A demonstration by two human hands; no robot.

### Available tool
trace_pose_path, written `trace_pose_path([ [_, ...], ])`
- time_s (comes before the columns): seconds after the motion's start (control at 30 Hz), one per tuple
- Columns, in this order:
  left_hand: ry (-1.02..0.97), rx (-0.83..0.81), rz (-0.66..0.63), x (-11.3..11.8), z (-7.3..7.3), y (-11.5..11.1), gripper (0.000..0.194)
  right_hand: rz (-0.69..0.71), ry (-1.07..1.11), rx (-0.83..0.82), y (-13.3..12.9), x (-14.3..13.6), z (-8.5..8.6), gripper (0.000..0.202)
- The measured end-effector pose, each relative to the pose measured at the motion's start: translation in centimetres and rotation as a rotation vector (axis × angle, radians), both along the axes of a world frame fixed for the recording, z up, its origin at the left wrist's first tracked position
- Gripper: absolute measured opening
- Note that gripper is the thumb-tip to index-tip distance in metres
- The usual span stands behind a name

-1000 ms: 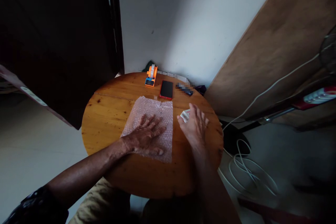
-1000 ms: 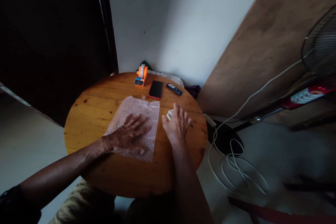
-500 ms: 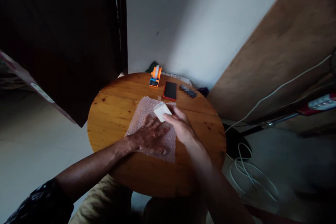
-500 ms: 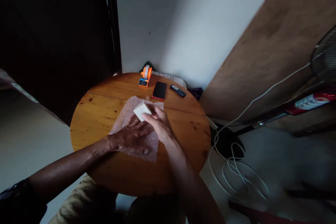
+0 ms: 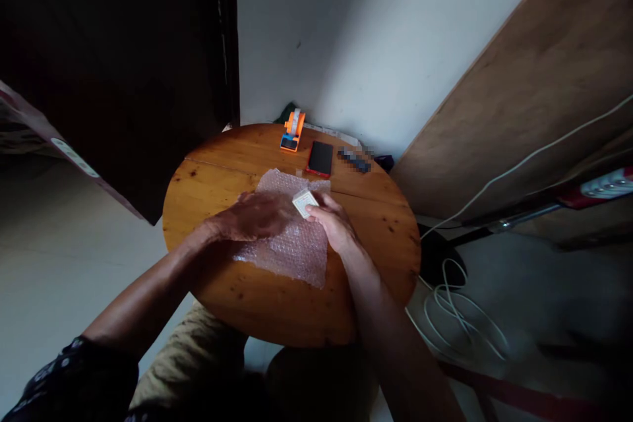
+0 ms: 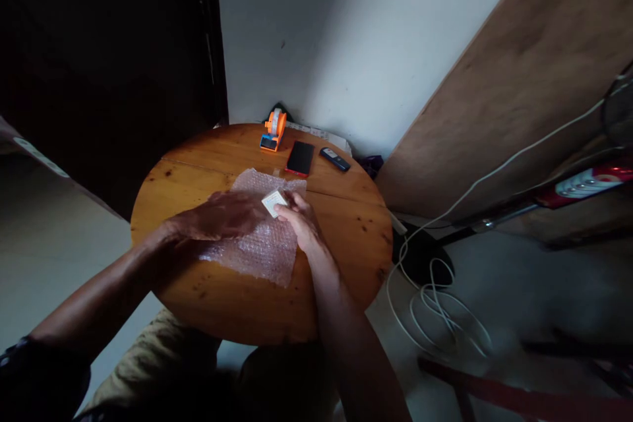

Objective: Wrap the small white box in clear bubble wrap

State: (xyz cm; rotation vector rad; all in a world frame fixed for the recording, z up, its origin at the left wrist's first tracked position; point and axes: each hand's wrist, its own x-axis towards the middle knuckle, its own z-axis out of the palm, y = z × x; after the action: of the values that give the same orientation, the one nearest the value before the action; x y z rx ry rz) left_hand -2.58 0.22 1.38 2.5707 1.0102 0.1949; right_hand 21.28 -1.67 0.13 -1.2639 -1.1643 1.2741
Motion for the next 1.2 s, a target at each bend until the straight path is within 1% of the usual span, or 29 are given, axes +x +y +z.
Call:
trace_pose_path([
  [0.1, 0.043, -0.028, 0.027, -1.3, -0.5, 0.0, 0.076, 0.157, -0.155, 0.098, -0.6, -0.6, 0.0, 0.054],
  [0.17, 0.011, -0.049, 0.043, -1.6, -0.7, -0.2, 0.084, 0.258, -0.36, 0.211, -1.0, -1.0, 0.1, 0.053],
  [0.23, -0.015, -0.069, 0.062, -1.7, -0.8, -0.4, 0.09, 0.312, -0.576, 0.33, -1.5, -1.3, 0.2, 0.053],
  [0.3, -0.026, -0.081, 0.073, -1.8, -0.7, -0.6, 0.092, 0.33, -0.694, 0.401, -1.7, -1.3, 0.3, 0.06],
  [0.37, -0.028, -0.091, 0.07, -1.8, -0.7, -0.6, 0.091, 0.343, -0.716, 0.408, -1.8, -1.2, 0.4, 0.064],
  [0.4, -0.028, -0.094, 0.066, -1.9, -0.7, -0.6, 0.091, 0.341, -0.722, 0.402, -1.8, -1.2, 0.5, 0.062],
  [0.5, -0.024, -0.096, 0.054, -2.0, -0.7, -0.5, 0.092, 0.318, -0.743, 0.379, -1.8, -1.0, 0.6, 0.047],
  [0.57, -0.024, -0.095, 0.044, -2.1, -0.8, -0.4, 0.093, 0.315, -0.732, 0.37, -1.7, -1.0, 0.5, 0.043],
  [0.73, -0.041, -0.083, 0.024, -2.1, -1.0, -0.4, 0.091, 0.319, -0.712, 0.349, -1.6, -1.0, 0.4, 0.044],
  [1.0, -0.046, -0.068, 0.043, -2.0, -0.9, -0.5, 0.088, 0.293, -0.745, 0.317, -1.9, -1.4, 1.1, 0.041],
  [1.1, -0.039, -0.074, 0.051, -2.0, -0.9, -0.6, 0.088, 0.271, -0.759, 0.326, -1.9, -1.4, 0.8, 0.038],
  [1.2, -0.036, -0.076, 0.059, -2.0, -0.7, -0.6, 0.088, 0.268, -0.767, 0.341, -1.8, -1.3, 0.5, 0.04],
])
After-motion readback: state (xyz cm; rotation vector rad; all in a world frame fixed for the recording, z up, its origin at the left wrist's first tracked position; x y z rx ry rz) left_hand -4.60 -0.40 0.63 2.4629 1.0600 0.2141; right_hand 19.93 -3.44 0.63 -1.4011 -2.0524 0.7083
